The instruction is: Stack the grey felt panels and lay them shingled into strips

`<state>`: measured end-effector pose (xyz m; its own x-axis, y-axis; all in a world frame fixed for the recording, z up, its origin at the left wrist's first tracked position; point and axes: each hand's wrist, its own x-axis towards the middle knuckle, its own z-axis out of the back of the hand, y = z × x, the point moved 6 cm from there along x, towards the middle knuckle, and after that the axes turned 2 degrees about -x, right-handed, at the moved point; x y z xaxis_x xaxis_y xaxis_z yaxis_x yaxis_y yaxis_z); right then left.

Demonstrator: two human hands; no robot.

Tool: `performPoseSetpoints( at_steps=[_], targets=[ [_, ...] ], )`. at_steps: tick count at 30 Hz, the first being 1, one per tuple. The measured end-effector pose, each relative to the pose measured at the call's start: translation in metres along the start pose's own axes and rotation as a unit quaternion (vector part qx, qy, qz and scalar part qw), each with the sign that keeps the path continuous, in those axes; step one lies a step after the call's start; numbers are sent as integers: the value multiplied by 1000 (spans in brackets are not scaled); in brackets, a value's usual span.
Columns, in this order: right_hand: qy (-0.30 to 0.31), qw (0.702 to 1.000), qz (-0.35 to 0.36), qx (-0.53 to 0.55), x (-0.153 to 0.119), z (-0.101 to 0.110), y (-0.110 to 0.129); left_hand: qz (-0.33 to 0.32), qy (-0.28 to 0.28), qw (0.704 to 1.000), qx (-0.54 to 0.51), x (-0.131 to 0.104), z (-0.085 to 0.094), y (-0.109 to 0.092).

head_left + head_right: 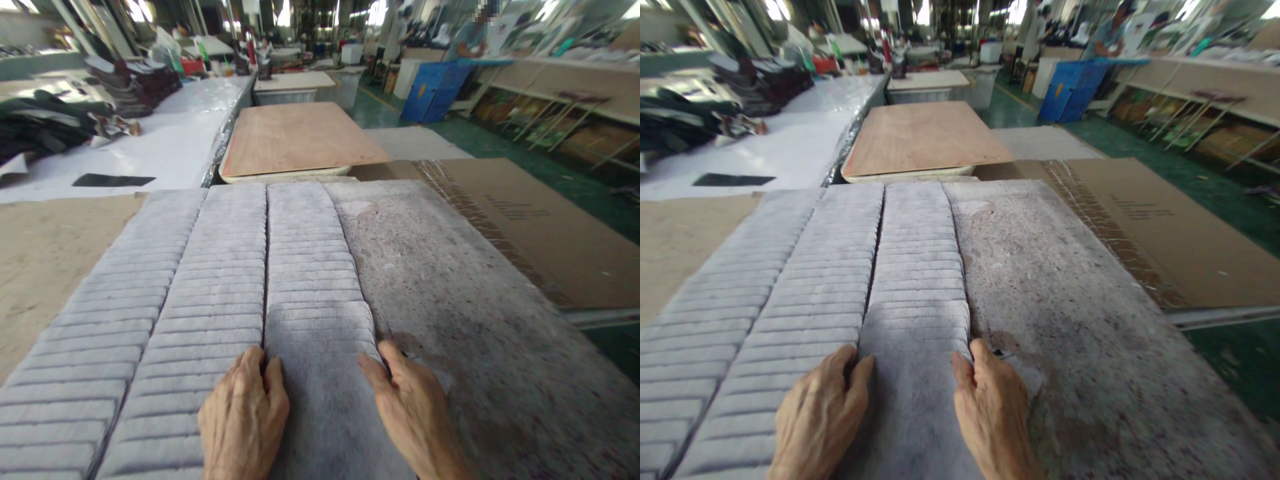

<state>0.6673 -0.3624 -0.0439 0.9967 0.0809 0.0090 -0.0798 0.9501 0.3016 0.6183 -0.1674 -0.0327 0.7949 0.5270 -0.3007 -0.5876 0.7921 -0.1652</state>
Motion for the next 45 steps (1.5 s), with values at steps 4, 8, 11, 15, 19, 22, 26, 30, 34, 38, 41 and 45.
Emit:
performPoseSetpoints(
  at_steps=[4, 8, 11, 15, 19, 22, 26, 30, 34, 38, 41, 45],
  targets=[
    [-108, 988, 31, -102, -8, 14, 8, 14, -81, 997, 11, -8, 4, -1],
    [-169, 973, 149, -41, -1, 28, 14, -67, -180, 981, 4, -9, 14, 0],
    [-138, 959, 244, 25, 17, 32, 15, -212, -208, 954, 37, 0, 23, -7],
    [-41, 956, 287, 46, 45, 27, 17, -318, -125, 939, 41, 23, 30, -17],
    [20, 954, 297, 28, 56, 24, 23, -316, -31, 948, 22, 41, 31, -24],
    [32, 954, 296, 20, 56, 23, 26, -291, -3, 957, 17, 48, 30, -25],
    [28, 954, 295, 38, 54, 21, 25, -260, 18, 965, -7, 49, 25, -22],
    [22, 956, 287, 53, 53, 21, 21, -211, 40, 976, -32, 44, 21, -15],
    [19, 963, 259, 68, 54, 21, 18, -154, 40, 987, -23, 36, 22, -4],
    [33, 975, 204, 80, 57, 18, 12, -141, 41, 989, -35, 30, 24, 4],
    [51, 987, 139, 67, 61, 15, 7, -142, 60, 986, -65, 30, 23, 5],
    [119, 989, 62, 62, 58, 12, 0, -125, 63, 987, -75, 34, 21, 5]
  ],
)
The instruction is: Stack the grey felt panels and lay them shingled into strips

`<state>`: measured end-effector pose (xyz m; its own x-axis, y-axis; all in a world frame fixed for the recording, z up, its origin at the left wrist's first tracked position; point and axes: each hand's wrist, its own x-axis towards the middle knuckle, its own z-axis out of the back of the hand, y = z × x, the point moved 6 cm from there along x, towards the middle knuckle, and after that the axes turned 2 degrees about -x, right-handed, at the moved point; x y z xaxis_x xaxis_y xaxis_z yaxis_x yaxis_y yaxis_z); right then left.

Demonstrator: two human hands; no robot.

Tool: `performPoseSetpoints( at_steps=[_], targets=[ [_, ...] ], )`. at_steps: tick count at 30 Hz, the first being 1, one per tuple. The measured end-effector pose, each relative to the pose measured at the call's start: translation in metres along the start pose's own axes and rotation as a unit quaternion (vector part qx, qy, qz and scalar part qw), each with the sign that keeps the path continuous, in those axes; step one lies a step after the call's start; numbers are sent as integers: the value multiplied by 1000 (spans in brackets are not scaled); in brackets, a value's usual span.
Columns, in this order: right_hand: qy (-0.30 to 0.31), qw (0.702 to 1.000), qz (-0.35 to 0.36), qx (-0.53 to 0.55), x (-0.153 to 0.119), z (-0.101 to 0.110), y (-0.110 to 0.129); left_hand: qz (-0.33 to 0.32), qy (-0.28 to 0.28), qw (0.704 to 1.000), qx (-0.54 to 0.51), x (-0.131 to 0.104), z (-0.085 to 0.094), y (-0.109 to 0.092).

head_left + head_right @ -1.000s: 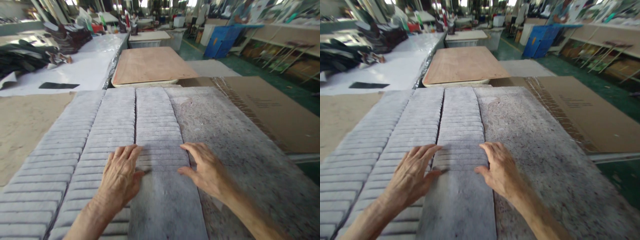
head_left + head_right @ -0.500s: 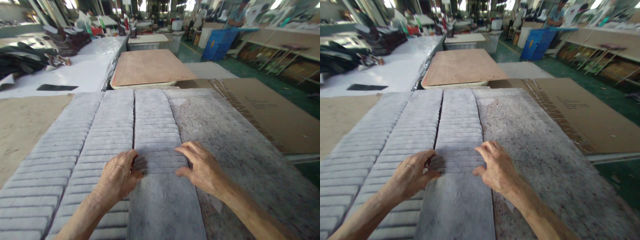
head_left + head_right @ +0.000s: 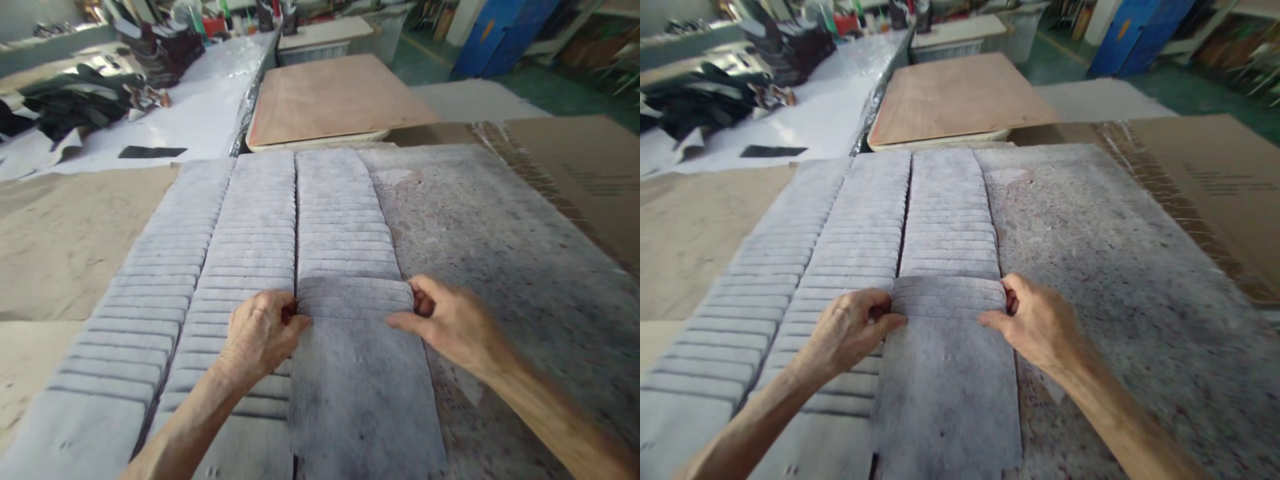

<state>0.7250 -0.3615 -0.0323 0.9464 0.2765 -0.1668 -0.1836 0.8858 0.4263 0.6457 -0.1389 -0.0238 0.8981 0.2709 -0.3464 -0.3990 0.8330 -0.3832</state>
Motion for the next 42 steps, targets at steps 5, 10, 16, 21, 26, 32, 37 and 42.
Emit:
performPoseSetpoints(
  at_steps=[5, 10, 16, 21, 26, 32, 37, 42],
  targets=[
    [12, 999, -28, 20, -23, -4, -6, 10, 1, 1000, -2, 1, -1, 1],
    [-28, 998, -29, 42, -40, -15, -9, 27, 16, 1000, 0, 1, -1, 2],
    [-9, 997, -45, 65, -36, -17, -8, 59, 35, 998, 4, 2, -2, 3],
    [-19, 997, -25, 68, -36, -14, -7, 47, 34, 998, 23, 3, -3, 0],
    [-7, 997, -33, 63, -33, -14, -5, 52, 38, 997, 35, 2, -2, -3],
    [2, 998, -37, 46, -32, -14, -4, 41, 32, 998, 30, 2, -1, -3],
    [-9, 999, -35, -21, -36, -15, -3, 47, 21, 997, 49, 1, -3, -3],
    [15, 992, -58, -114, -38, -14, 3, 56, 16, 996, 68, 1, -5, -3]
  ],
)
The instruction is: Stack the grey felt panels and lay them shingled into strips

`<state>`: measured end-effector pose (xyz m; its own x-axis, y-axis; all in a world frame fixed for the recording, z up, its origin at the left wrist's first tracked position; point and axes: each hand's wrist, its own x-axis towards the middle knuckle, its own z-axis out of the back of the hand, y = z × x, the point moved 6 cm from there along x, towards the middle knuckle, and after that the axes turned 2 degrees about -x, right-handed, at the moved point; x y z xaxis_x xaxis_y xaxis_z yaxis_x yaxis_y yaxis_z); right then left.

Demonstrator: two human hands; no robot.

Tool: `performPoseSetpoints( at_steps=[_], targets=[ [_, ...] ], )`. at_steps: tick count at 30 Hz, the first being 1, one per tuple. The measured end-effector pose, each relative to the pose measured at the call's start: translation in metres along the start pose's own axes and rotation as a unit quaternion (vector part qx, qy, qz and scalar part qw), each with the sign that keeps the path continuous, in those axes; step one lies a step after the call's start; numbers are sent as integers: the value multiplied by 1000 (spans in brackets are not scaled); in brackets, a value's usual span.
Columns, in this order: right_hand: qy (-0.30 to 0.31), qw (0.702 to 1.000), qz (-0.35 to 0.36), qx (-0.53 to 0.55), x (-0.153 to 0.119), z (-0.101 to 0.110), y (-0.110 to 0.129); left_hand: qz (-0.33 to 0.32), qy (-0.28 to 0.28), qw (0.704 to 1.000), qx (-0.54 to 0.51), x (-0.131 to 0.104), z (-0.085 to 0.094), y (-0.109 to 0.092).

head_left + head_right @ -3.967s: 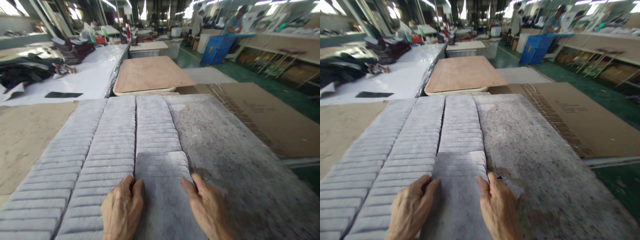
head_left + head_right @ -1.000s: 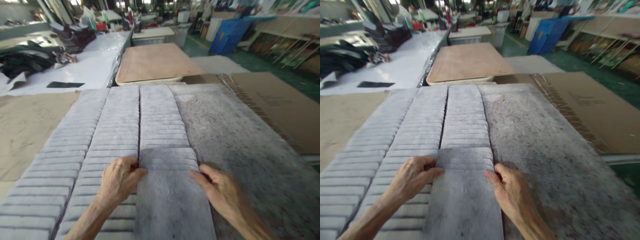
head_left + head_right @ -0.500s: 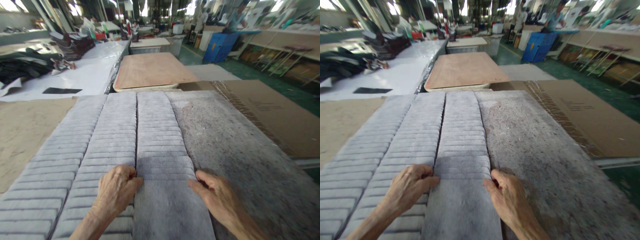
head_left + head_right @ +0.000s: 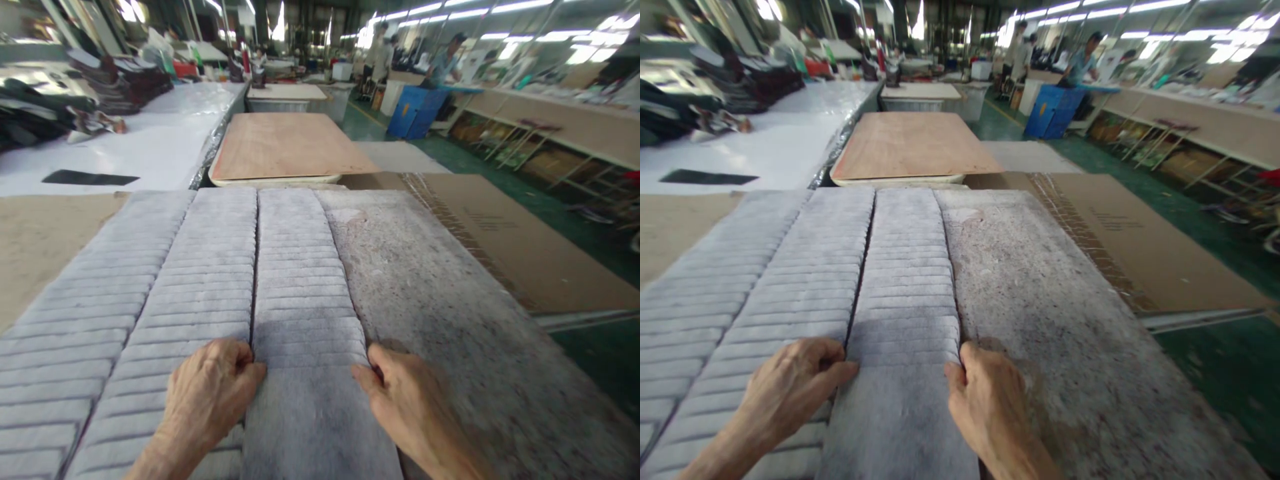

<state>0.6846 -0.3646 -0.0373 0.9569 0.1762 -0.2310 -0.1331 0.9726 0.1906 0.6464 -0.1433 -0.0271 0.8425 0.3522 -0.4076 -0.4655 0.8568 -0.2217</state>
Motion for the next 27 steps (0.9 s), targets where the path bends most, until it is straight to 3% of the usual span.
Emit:
performPoseSetpoints(
  at_steps=[6, 10, 14, 16, 18, 21, 27],
  targets=[
    [45, 999, -27, 8, -2, -2, -2, 3, -13, 1000, 9, 0, -1, 0],
    [-5, 1000, -29, 3, -2, 5, -6, 2, -27, 1000, 11, -1, -3, 1],
    [-148, 980, 108, 74, 9, 26, 4, 3, -38, 999, 12, -1, -2, 0],
    [-164, 964, 185, 101, 20, 31, 9, 11, -30, 999, 14, -2, -2, 1],
    [-128, 961, 219, 114, 34, 29, 12, 13, -19, 1000, 8, -2, -1, 1],
    [-68, 968, 216, 112, 53, 25, 12, 4, -22, 1000, -8, -1, -1, 0],
    [19, 989, 116, 91, 51, 21, 5, 13, -42, 999, -28, -1, -1, 2]
  ],
)
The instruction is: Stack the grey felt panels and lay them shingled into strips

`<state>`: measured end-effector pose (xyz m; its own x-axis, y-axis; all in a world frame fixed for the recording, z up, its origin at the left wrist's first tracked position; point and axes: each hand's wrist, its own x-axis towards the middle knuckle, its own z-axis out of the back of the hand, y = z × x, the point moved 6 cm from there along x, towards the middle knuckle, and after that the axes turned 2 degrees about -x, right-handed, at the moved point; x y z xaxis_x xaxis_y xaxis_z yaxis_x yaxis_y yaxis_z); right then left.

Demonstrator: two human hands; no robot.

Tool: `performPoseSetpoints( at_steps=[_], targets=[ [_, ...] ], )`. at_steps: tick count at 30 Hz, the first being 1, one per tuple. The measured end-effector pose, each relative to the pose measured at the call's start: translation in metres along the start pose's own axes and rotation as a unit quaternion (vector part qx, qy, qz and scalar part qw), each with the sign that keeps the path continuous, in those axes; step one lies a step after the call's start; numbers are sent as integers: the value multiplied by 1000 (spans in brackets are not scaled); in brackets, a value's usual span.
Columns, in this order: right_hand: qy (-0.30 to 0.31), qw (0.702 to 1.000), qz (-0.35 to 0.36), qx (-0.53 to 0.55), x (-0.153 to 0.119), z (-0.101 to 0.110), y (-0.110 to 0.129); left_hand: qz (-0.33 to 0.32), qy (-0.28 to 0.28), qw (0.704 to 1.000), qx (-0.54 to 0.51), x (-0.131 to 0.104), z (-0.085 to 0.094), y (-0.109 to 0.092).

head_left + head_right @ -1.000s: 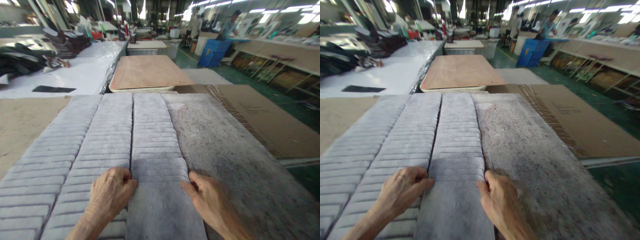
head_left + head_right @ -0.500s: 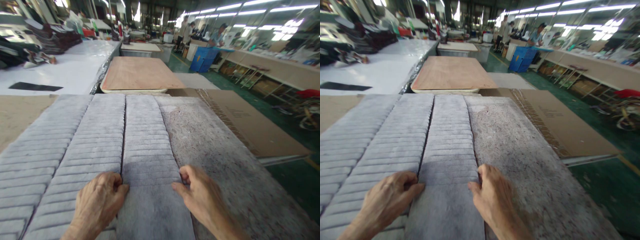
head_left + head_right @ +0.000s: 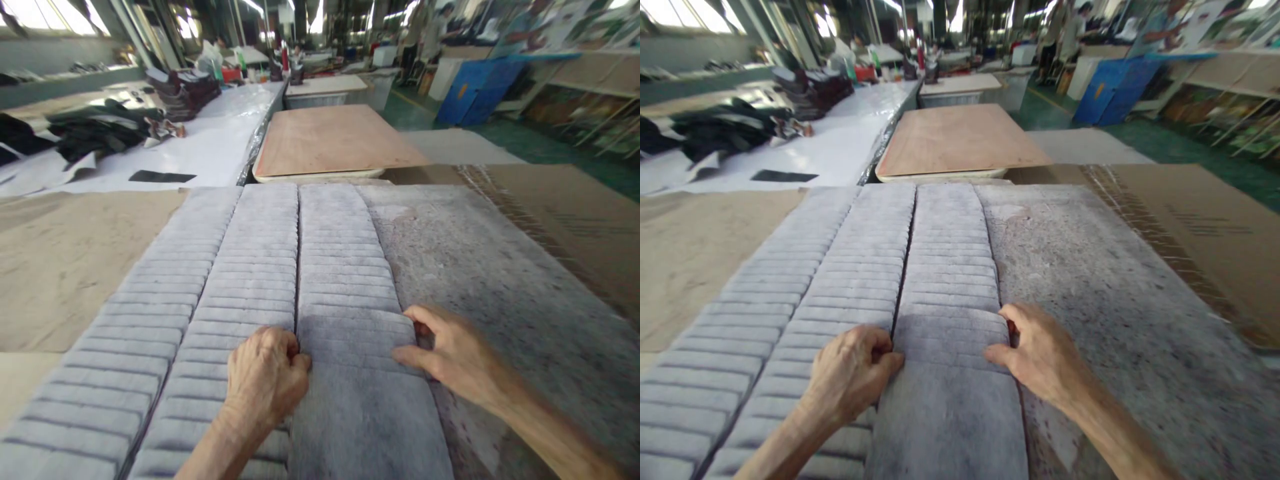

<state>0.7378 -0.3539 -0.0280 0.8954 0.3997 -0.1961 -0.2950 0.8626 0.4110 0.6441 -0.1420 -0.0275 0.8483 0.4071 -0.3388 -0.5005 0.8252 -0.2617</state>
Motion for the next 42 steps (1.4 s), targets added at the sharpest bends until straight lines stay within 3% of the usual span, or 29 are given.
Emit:
performPoseSetpoints(
  at_steps=[4, 8, 11, 22, 29, 37, 42],
  targets=[
    [27, 997, -62, 26, -28, -11, -4, 5, -1, 1000, -5, 0, 0, -1],
    [-51, 995, -76, 51, -45, -18, -5, 6, -4, 1000, -2, -2, 1, -2],
    [-62, 993, -77, 70, -43, -23, -5, 3, -12, 1000, 2, -3, 1, -2],
    [63, 989, -121, 56, -29, -25, -5, 36, -6, 999, 16, -10, -4, -4],
    [62, 986, -143, 56, -31, -25, -3, 69, 15, 997, 20, -9, -3, -2],
    [3, 977, -209, 29, -40, -23, -10, 53, 26, 998, 16, -9, -2, -2],
    [14, 976, -207, 65, -37, -24, -10, 54, 14, 998, 16, -8, -3, -3]
  ],
)
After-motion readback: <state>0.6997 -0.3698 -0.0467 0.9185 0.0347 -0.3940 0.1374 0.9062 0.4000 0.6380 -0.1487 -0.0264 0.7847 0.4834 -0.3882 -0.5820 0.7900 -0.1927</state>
